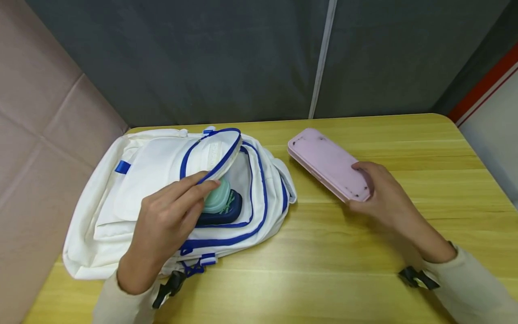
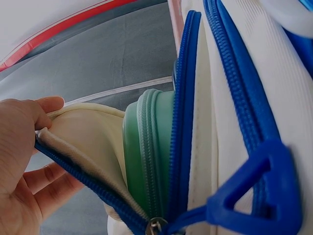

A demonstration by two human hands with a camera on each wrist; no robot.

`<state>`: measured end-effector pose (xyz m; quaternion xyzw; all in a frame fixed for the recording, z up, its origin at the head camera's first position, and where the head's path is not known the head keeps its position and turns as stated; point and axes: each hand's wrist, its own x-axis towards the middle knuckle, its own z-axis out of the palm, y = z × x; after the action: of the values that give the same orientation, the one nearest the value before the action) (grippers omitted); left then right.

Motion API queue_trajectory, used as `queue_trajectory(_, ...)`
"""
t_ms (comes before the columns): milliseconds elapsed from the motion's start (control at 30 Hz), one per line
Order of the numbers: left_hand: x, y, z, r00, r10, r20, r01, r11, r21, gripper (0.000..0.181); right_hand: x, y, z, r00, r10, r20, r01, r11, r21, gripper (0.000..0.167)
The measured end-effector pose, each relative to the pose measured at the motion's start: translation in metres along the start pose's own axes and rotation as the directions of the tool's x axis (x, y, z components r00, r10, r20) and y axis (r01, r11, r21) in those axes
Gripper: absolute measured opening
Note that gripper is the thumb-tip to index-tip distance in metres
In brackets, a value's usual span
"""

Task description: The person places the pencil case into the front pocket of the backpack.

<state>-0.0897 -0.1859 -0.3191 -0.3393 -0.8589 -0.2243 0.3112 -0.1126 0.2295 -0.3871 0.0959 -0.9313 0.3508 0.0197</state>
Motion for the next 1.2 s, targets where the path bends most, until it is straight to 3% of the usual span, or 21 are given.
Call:
queue_trajectory(433, -0.001, 0.0, -0.001, 0.999, -0.023, 0.034, 0.022, 1.0, 0.011, 0.023, 0.021, -0.034, 0.005, 0.979, -0.182, 0.094, 0.174, 0.981, 0.088, 0.074)
queue_trajectory(767, -0.002, 0.001, -0.002, 0.999, -0.026, 0.03, 0.025, 1.0, 0.004, 0.023, 0.046, -0.057, 0.023, 0.955, -0.2, 0.22, 0.175, 0.976, 0.13, 0.07)
queue_trajectory(1200, -0.001, 0.004, -0.001, 1.0, -0.009, 0.0, 0.009, 1.0, -0.013, 0.025, 0.074, -0.074, 0.039, 0.911, -0.269, 0.313, 0.221, 0.959, 0.18, 0.073)
